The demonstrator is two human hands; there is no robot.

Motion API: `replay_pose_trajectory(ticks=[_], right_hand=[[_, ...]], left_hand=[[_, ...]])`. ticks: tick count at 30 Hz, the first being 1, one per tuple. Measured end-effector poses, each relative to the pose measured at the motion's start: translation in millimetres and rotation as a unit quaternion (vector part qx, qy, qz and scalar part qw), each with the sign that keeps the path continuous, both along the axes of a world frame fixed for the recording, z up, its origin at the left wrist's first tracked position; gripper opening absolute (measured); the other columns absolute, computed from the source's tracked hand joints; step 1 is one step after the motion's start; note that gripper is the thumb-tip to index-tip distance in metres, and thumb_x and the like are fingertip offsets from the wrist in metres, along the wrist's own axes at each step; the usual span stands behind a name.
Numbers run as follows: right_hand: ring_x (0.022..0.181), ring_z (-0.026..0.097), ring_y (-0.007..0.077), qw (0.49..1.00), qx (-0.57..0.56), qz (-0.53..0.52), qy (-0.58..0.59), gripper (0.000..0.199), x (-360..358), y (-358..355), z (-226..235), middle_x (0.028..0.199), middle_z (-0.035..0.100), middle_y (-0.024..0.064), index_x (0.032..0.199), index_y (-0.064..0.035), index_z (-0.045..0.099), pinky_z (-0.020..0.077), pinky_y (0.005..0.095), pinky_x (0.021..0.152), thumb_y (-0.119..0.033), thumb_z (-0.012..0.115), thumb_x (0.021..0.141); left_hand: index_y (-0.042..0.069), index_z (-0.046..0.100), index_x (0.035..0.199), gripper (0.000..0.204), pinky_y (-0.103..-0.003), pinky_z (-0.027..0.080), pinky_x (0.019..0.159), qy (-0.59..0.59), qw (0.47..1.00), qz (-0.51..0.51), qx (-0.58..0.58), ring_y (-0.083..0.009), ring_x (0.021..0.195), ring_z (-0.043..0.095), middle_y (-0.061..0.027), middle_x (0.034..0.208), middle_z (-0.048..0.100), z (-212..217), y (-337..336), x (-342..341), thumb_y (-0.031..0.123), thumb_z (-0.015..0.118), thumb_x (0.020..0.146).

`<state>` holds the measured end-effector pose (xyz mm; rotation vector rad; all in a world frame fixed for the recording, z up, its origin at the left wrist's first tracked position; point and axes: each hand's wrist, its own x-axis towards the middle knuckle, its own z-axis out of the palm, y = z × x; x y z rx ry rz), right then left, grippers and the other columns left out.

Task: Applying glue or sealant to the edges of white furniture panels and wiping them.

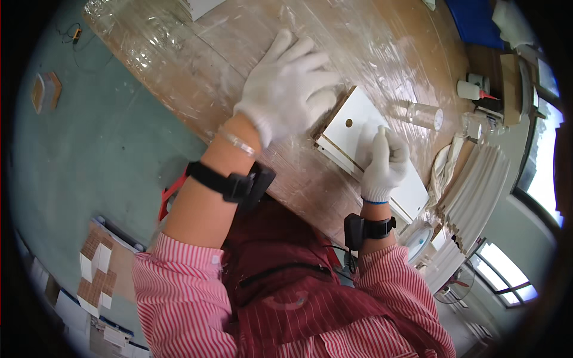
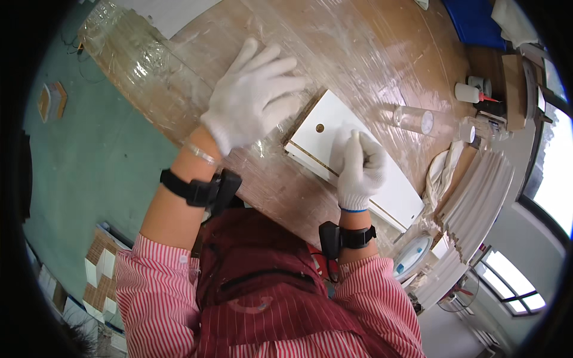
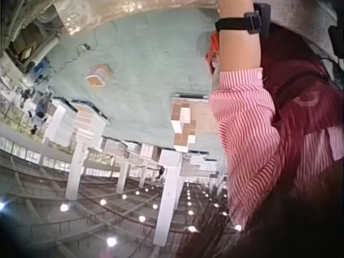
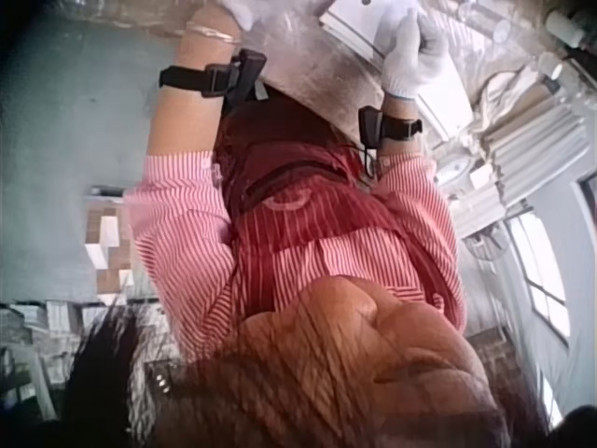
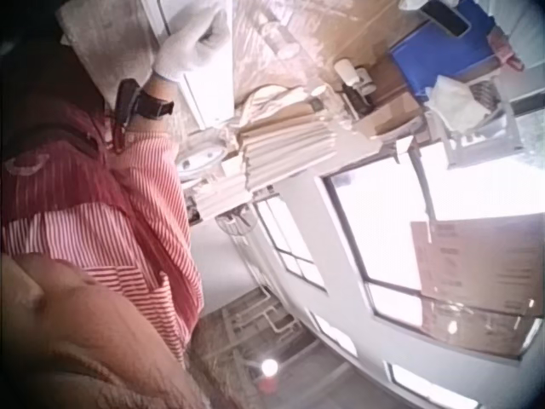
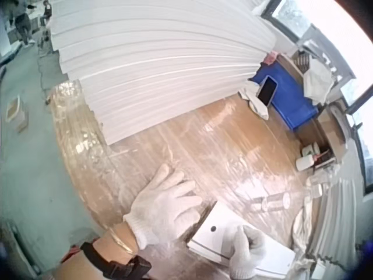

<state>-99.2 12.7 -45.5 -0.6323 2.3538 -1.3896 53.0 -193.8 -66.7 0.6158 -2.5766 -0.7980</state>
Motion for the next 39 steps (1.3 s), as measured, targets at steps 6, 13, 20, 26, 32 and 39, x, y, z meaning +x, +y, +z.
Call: replay_pose_trajectory(ticks=[6,13,20,26,32,39], right_hand=[[0.079,0.06,0.0072,0.994,-0.005,0.033,0.1,0.012,-11,4,-10,0.09,0.071,0.0042,0.104,0.0019,0.072,0.0502,0.0242,0.072,-0.007,0.074,0.097],[0.082,0.062,0.0084,0.994,0.003,0.022,0.103,0.013,-7,2,-7,0.094,0.073,0.0074,0.105,0.0018,0.073,0.0517,0.0253,0.076,-0.007,0.075,0.095],[0.072,0.052,0.0045,0.994,-0.041,0.0,0.104,0.012,-5,-1,-8,0.081,0.063,-0.0012,0.1,0.0002,0.07,0.0439,0.0218,0.065,-0.012,0.071,0.1],[0.084,0.061,0.0076,0.996,-0.031,-0.007,0.086,0.015,-6,1,-5,0.096,0.072,0.0059,0.11,0.003,0.07,0.0509,0.0243,0.078,-0.006,0.071,0.098],[0.083,0.063,0.0077,0.998,-0.066,0.003,-0.011,0.015,-6,7,-15,0.09,0.072,0.0072,0.111,0.0011,0.071,0.0518,0.025,0.075,-0.006,0.07,0.098],[0.081,0.069,0.0389,0.985,-0.08,0.072,0.133,0.014,-17,0,11,0.088,0.07,0.0198,0.101,-0.0023,0.071,0.0556,0.0436,0.073,-0.01,0.073,0.089]], left_hand=[[0.01,0.074,0.118,0.062,-0.062,0.026,0.122,-0.018,1.0,0.009,-0.015,-0.034,0.135,0.047,-0.0136,0.138,0.059,9,68,29,0.055,0.077,0.075],[0.025,0.066,0.132,0.037,-0.055,0.03,0.121,-0.183,0.917,0.34,-0.096,-0.0292,0.137,0.049,-0.0095,0.146,0.057,-8,5,79,0.039,0.06,0.099],[0.006,0.068,0.13,0.048,-0.055,0.032,0.117,-0.011,0.966,0.254,-0.044,-0.0355,0.132,0.053,-0.0171,0.138,0.062,8,70,44,0.029,0.069,0.089],[0.013,0.062,0.137,0.065,-0.068,0.02,0.123,-0.062,0.993,0.099,-0.021,-0.0365,0.145,0.042,-0.0147,0.147,0.055,-2,111,18,0.041,0.078,0.08],[0.013,0.046,0.156,0.064,-0.064,0.017,0.124,-0.344,0.867,0.343,-0.109,-0.0435,0.151,0.032,-0.0212,0.164,0.038,-5,13,117,0.05,0.05,0.104],[0.001,0.054,0.147,0.05,-0.058,0.019,0.126,-0.017,0.991,0.132,0.014,-0.0508,0.147,0.036,-0.0271,0.158,0.044,24,95,-8,0.032,0.053,0.107]])
